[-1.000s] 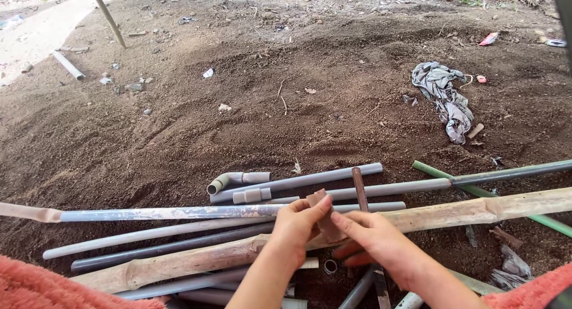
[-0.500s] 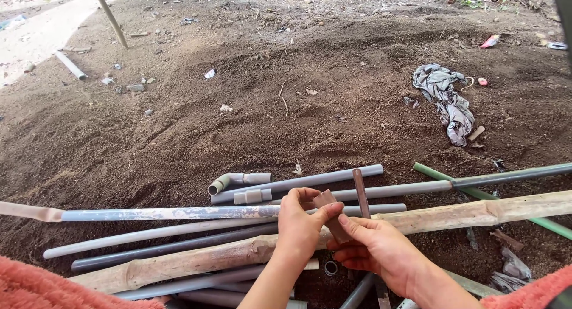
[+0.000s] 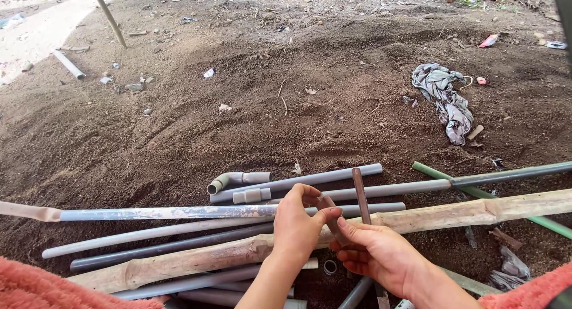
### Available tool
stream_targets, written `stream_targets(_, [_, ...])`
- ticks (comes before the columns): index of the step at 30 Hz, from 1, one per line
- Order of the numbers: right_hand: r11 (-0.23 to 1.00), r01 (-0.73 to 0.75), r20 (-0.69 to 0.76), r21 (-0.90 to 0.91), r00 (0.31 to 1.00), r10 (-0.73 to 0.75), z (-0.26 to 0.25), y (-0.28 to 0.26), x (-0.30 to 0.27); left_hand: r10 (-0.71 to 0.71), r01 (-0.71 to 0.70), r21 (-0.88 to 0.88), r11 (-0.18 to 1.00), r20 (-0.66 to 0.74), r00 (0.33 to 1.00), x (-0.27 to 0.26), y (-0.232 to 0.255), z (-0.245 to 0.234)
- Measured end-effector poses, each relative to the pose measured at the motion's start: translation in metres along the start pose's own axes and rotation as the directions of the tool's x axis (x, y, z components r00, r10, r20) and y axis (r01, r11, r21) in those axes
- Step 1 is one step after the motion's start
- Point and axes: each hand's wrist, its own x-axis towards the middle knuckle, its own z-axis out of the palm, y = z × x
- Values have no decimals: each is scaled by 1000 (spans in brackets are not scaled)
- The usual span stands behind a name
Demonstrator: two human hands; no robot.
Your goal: The person sits on the ground and uses a knife to cut a strip of brown material. They then wrap this material around the ends of several metal pipes and a wooden stick, securing the connections.
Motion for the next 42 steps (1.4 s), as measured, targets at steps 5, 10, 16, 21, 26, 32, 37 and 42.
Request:
stream_targets(5, [1000,-8,-27,-1,1000,7,2,0,-1,115,-109,79,991,-75,990,3,-13,12])
stream_targets(10, [997,-50,-27,66,998,52,4,4,4,147,-136,72,988,-172,974,-3,-10,15])
stream_targets(16, [954,-129,0,271,991,134,1,12,14,116,-86,137,987,-227,967,-10,-3,18])
stream_targets(21, [939,-117,-19,322,991,130,17,14,26,144,-101,154,983,-296,944,-11,0,8])
stream_targets(26, [956,-121,-26,267,991,132,34,20,48,-23,33,49,998,-182,983,10,-25,-13])
stream_targets(32, [919,-230,156,322,970,188,74,44,52,16,3,146,989,-126,992,11,-32,-55])
stream_targets(37, [878,-391,253,274,911,327,90,44,25,-83,76,184,980,34,996,0,-33,-76])
stream_targets(42, [869,-461,530,181,790,309,83,38,29,-239,281,-337,899,162,958,-11,-35,-61])
